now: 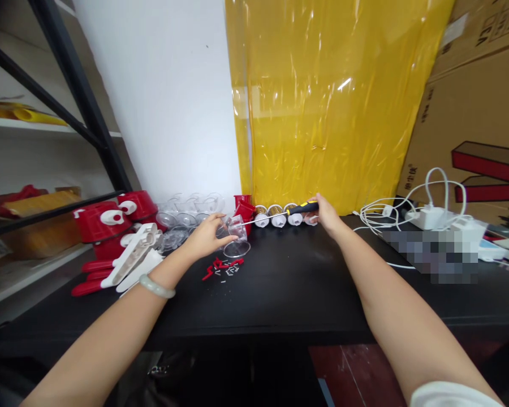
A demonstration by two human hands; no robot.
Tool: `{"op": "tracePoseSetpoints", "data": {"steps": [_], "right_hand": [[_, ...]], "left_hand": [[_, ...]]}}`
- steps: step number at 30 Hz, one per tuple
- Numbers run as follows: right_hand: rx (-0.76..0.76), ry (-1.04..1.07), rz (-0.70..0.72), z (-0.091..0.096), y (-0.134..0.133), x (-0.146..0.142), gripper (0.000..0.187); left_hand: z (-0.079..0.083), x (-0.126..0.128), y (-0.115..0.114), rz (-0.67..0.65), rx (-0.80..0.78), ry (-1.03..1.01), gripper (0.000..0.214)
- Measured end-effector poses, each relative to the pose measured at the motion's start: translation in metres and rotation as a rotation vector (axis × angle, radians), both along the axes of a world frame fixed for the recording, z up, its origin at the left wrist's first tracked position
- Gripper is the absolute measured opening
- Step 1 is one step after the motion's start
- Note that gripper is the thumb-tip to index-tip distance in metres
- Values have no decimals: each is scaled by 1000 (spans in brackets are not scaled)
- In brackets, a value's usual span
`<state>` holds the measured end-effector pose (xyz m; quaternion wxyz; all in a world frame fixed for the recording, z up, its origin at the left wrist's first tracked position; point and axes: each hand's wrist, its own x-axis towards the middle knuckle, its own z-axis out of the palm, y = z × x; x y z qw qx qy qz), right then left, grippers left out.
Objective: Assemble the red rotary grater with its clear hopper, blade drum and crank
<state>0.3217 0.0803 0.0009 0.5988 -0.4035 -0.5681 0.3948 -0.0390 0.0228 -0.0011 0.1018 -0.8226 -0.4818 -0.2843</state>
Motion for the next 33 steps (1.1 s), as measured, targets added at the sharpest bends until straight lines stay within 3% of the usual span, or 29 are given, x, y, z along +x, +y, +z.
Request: {"op": "tracePoseSetpoints", "data": {"steps": [4, 10, 14, 16, 21, 27, 33], "right_hand": [[45, 116, 110, 2, -2, -1, 28], [33, -71, -40, 1, 0, 0, 41], [-10, 125, 95, 5, -2, 1, 25], [24, 129, 125, 5, -3, 2, 31], [40, -117, -73, 1, 1, 5, 34], [23, 89, 28, 1, 3, 2, 25], [66, -96, -24, 1, 0, 6, 45]], "left_hand": [[0, 0, 0, -12, -2, -2, 46], [1, -1, 1, -24, 2, 11, 47], [1, -1, 2, -32, 6, 2, 48], [1, 0, 2, -44, 3, 2, 46], [1, 1, 3, -43, 3, 1, 44], [1, 0, 3, -49, -9, 0, 44], [3, 1, 1, -50, -11, -5, 42]]}}
